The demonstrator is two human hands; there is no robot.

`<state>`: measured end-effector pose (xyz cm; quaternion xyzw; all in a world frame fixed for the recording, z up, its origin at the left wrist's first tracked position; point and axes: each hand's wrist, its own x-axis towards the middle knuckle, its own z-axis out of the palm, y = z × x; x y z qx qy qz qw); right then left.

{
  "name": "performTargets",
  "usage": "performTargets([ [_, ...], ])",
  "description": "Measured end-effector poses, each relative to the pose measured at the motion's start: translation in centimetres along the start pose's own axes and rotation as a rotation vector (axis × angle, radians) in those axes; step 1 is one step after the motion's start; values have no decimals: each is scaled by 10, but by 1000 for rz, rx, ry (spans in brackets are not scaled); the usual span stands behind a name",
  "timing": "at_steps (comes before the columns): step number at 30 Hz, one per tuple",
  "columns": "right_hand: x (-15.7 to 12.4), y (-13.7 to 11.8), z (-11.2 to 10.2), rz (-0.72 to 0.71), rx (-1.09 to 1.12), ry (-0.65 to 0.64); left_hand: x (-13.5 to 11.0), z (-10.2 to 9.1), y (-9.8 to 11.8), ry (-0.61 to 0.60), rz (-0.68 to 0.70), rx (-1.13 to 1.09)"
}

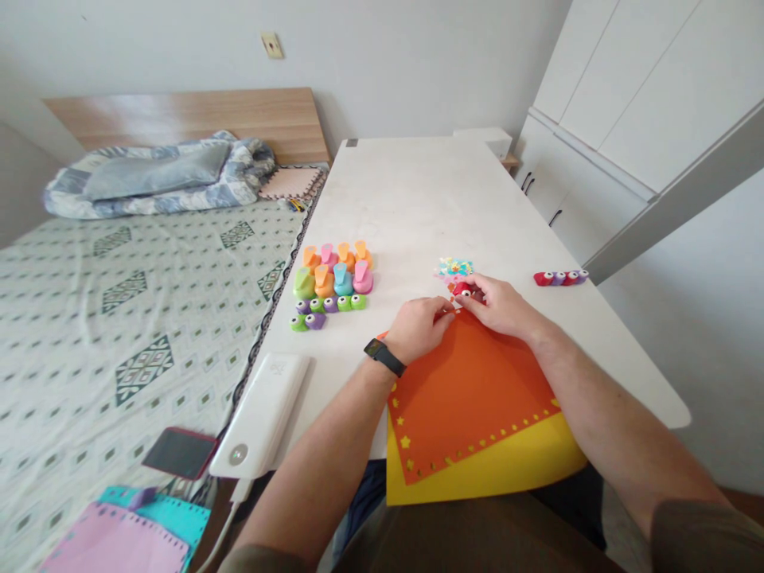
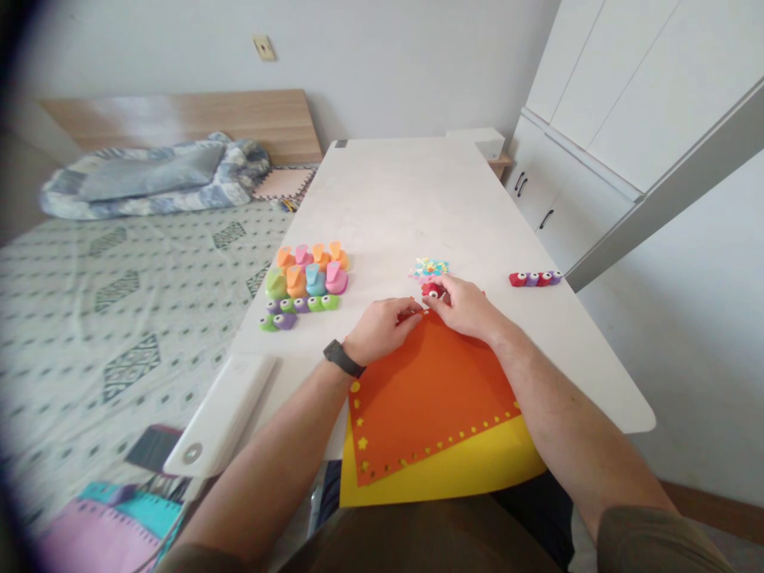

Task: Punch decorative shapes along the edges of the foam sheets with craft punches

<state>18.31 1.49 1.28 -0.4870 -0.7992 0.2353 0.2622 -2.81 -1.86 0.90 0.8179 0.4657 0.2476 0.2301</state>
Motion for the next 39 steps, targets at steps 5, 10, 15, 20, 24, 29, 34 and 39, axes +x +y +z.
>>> performTargets([
  [5,0,-4,-1,-4,-26,-12,2,0,0,1,15,-34],
  [10,0,-7,-2,-11,-31,-26,5,2,-2,-36,3,-78],
  [15,0,-6,0,-35,-30,-25,7,2,0,-58,21,-95],
  [20,0,-5,1,-33,-31,-23,8,2,2,-50,17,-100],
  [24,0,-4,1,-37,-53,-22,8,2,3,-57,4,-102],
  [29,1,-4,2,-32,-73,-20,10,2,3,-58,-22,-117],
  [34,1,-1,4,-30,-87,2,12,2,5,-77,-51,-132],
  [39,2,3,5,-13,-101,15,13,3,7,-72,-52,-151],
])
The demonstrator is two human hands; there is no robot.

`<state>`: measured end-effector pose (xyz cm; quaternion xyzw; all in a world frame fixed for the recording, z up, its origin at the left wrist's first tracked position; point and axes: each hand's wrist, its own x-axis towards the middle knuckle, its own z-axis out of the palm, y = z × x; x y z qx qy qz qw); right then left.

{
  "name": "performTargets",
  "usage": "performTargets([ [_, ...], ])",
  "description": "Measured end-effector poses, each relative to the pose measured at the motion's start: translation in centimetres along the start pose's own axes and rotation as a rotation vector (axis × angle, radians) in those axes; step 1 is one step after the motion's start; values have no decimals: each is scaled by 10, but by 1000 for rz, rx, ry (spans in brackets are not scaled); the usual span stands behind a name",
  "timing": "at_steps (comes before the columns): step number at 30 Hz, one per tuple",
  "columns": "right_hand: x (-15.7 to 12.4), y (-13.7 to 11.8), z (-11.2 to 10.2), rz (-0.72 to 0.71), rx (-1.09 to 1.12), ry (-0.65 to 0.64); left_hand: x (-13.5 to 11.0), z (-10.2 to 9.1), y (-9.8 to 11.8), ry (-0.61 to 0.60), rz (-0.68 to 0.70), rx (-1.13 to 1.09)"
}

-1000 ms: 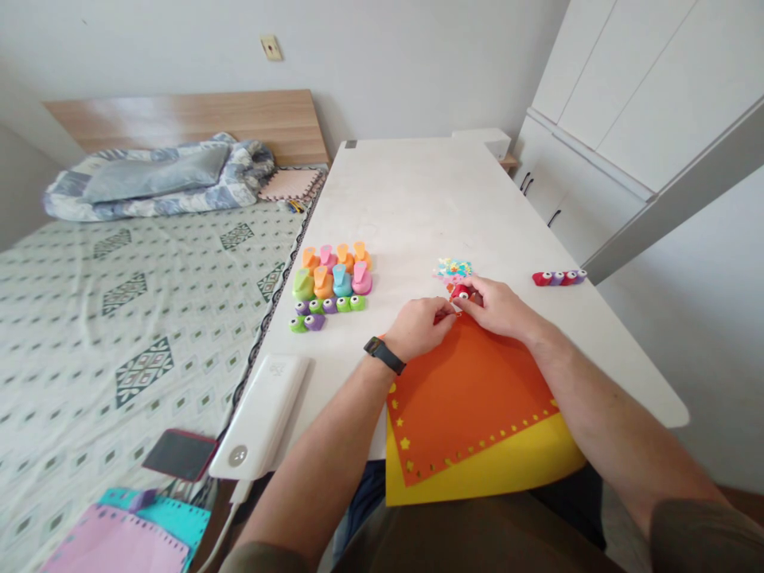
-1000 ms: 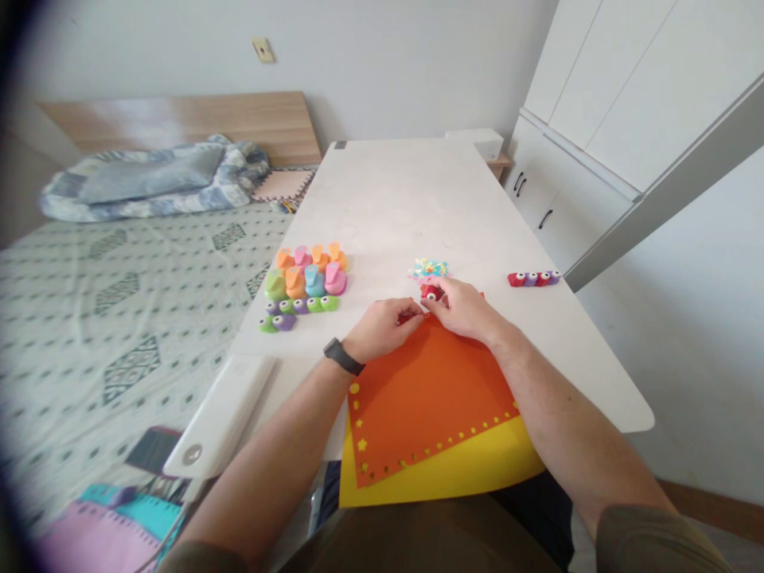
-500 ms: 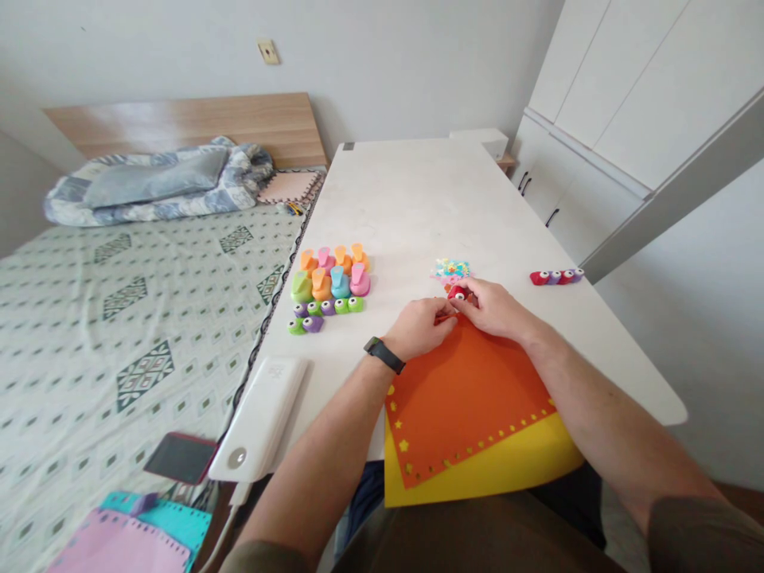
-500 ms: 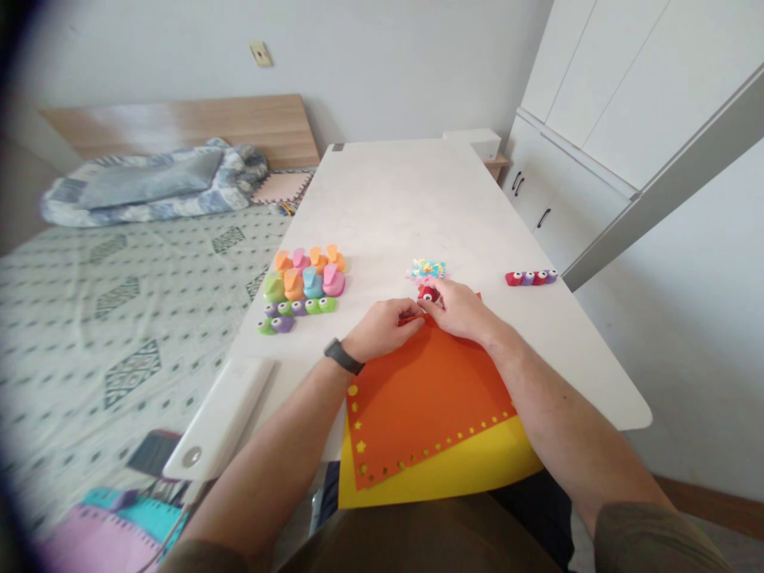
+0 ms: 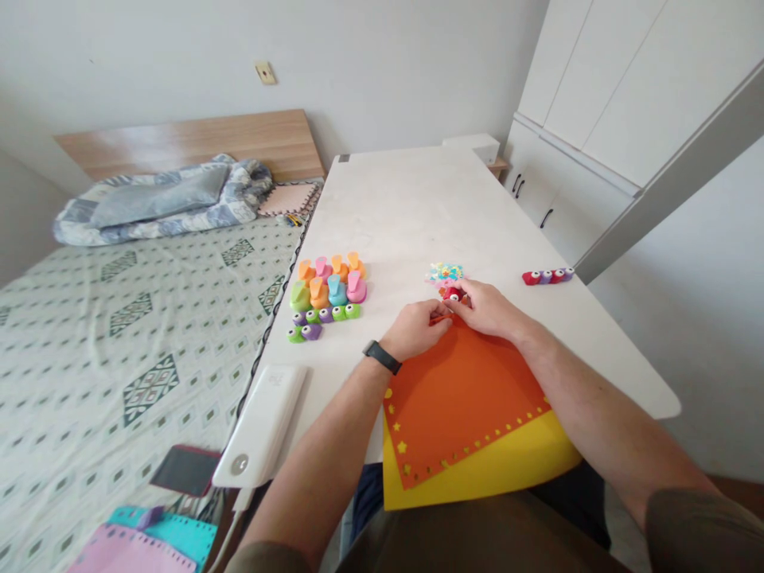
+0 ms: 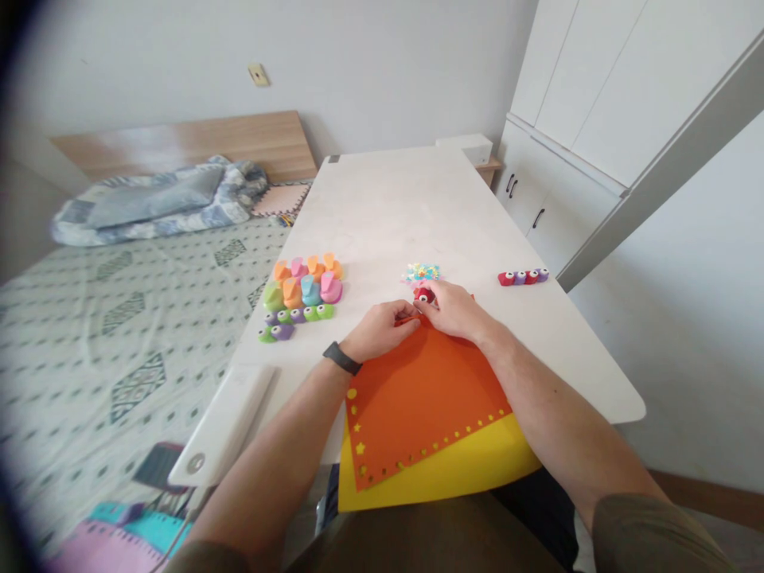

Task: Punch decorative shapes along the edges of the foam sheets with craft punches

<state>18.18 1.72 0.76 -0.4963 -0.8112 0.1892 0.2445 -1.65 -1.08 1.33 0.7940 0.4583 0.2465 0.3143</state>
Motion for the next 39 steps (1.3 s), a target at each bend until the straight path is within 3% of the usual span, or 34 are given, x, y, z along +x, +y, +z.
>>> performTargets([
  [12,0,3,3,15,-9,5,3,1,3,6,12,68],
  [25,0,-1,0,3,10,7,5,0,-3,-10,-57,-5],
  [39,0,0,1,10,-15,7,5,5,0,86,-80,-16],
])
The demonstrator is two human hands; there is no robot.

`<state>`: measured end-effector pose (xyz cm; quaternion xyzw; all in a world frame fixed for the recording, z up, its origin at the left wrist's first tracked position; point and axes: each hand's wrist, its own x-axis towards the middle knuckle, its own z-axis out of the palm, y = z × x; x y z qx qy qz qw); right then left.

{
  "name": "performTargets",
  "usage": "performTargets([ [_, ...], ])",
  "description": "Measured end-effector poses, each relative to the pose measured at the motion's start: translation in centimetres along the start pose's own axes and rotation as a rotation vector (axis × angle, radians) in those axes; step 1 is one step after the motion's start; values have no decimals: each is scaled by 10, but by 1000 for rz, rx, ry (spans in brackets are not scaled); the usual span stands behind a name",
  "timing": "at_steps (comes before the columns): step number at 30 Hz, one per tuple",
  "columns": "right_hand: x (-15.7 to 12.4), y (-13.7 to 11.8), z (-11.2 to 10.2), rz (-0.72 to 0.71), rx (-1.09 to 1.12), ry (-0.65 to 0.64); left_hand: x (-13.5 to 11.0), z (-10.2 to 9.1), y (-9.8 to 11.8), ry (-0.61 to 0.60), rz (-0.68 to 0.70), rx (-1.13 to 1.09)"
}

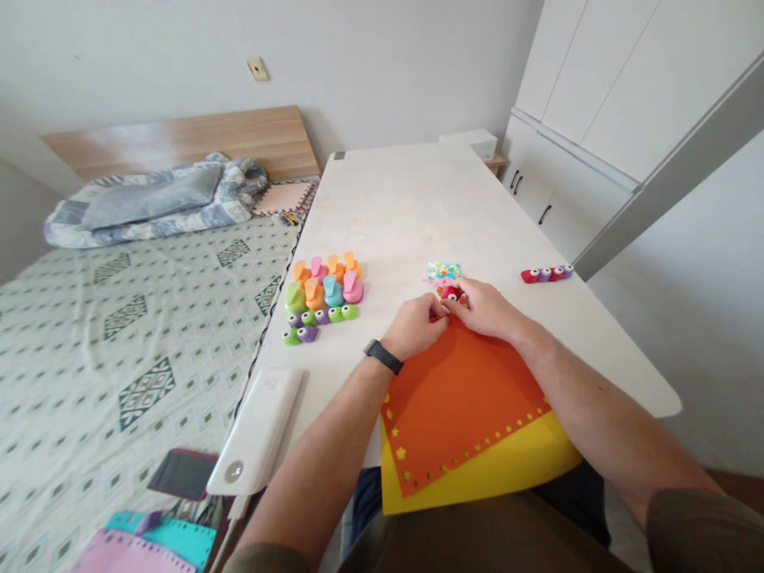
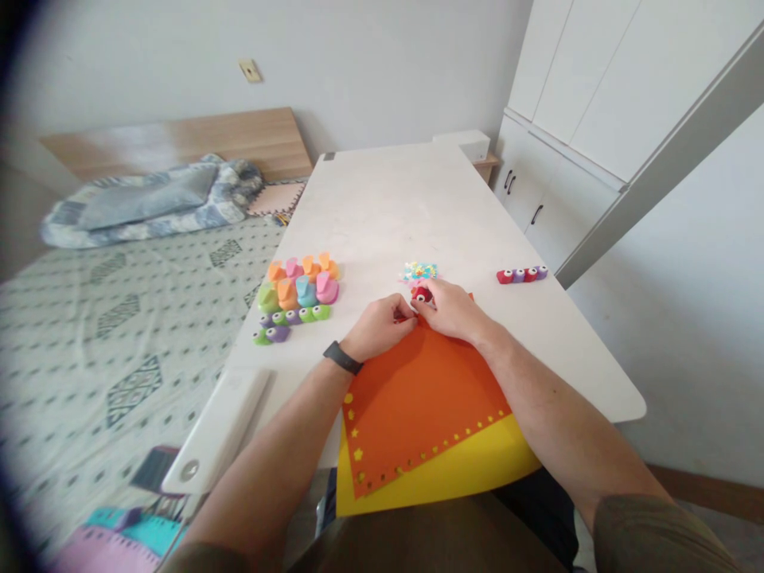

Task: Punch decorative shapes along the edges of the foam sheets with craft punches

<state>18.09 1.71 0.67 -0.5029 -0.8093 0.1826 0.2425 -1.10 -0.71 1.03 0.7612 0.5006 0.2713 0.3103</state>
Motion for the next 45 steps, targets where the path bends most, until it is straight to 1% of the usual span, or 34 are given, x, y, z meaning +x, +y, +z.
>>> performTargets([
  [7,-1,-1,-1,-17,6,-6,-2,-3,1,-6,10,-103],
  [14,-1,-3,-2,-10,8,-7,-4,-8,0,-41,-40,-177],
  [20,-2,-3,-3,-7,8,0,-3,-10,-2,-43,-48,-176],
  [29,-2,-5,-3,-2,-15,-8,-1,-14,-8,-89,-98,-183],
  [38,-2,-5,-3,-24,5,-5,-2,-13,-11,-101,-129,-213],
  [45,-3,-8,-5,-19,21,-10,-2,-15,-12,-106,-123,-192],
])
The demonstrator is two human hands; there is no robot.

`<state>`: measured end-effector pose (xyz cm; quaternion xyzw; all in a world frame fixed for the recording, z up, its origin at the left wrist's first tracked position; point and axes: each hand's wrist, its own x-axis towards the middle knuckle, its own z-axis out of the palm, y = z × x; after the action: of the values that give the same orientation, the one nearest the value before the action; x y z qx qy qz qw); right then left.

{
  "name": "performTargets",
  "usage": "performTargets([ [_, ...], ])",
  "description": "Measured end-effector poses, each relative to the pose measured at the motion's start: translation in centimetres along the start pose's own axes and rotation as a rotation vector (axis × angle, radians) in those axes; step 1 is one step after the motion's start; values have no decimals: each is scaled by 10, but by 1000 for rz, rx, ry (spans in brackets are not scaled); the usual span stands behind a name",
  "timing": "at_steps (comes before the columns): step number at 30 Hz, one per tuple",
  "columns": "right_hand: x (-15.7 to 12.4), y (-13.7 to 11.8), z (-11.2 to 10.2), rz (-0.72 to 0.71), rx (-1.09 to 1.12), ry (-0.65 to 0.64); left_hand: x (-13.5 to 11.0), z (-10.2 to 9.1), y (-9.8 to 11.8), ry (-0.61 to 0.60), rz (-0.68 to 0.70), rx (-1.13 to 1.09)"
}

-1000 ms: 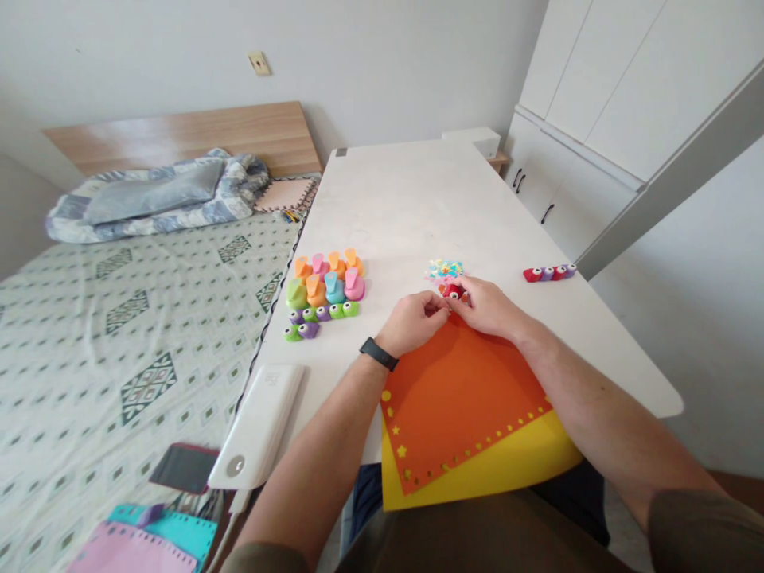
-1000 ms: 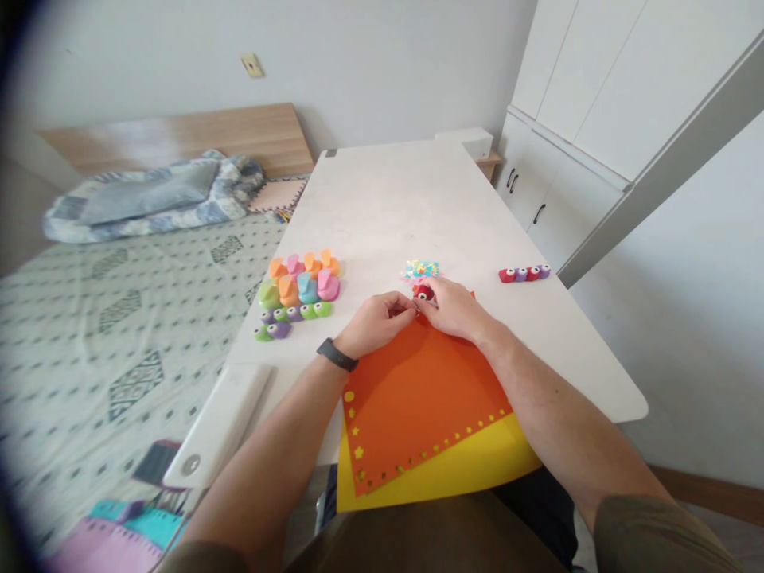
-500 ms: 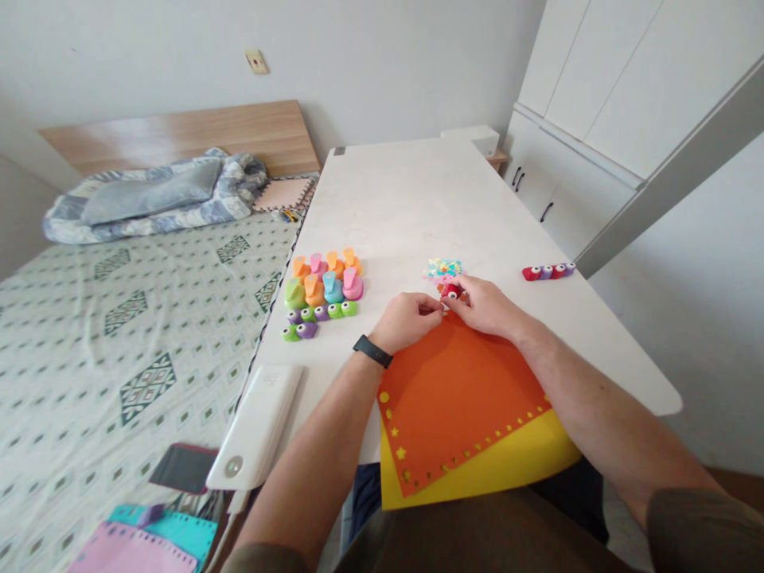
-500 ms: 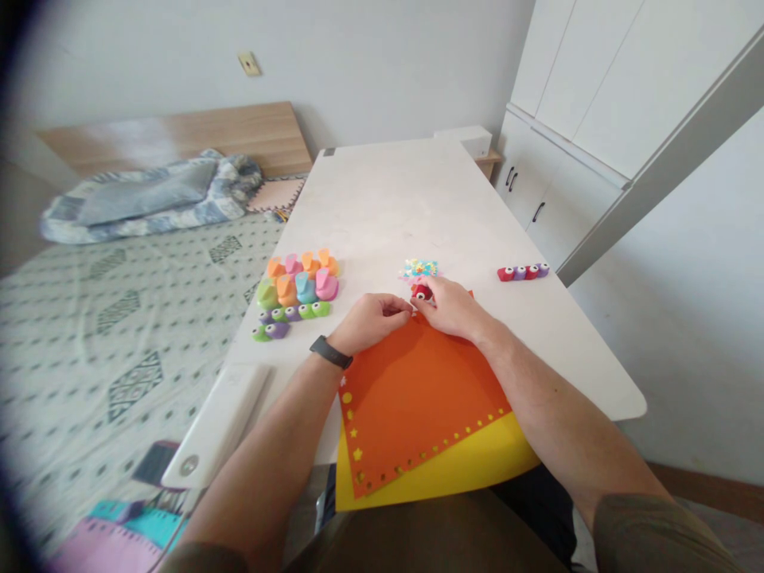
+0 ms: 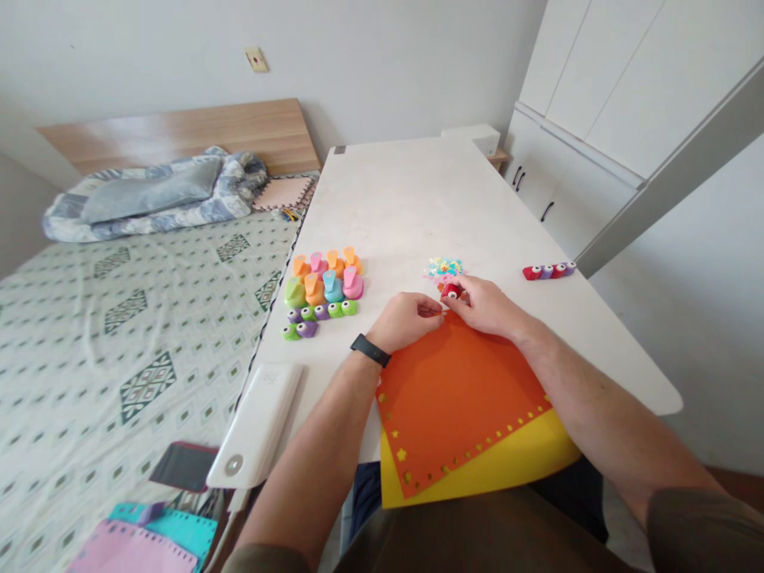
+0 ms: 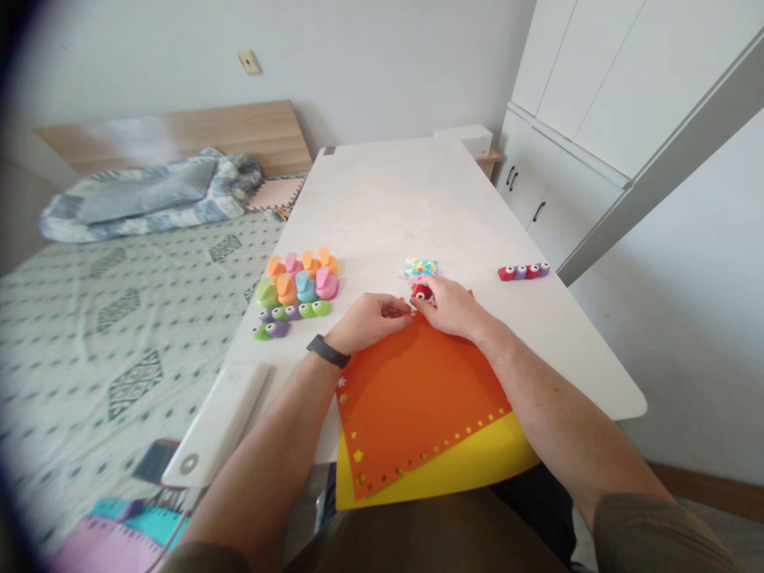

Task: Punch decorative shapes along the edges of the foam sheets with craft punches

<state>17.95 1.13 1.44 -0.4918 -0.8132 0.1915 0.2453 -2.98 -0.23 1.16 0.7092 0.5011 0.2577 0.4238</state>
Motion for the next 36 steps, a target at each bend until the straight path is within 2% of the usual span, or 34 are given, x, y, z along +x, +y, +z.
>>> performTargets([
  [13,1,2,1,-9,20,3,-2,-2,-1,2,-10,22],
  [19,0,2,1,-21,20,15,-2,1,-2,-23,59,-45],
  [27,1,3,2,-12,29,30,-6,3,3,51,112,69],
  [36,1,-2,-1,-55,40,4,-7,4,6,17,162,197],
])
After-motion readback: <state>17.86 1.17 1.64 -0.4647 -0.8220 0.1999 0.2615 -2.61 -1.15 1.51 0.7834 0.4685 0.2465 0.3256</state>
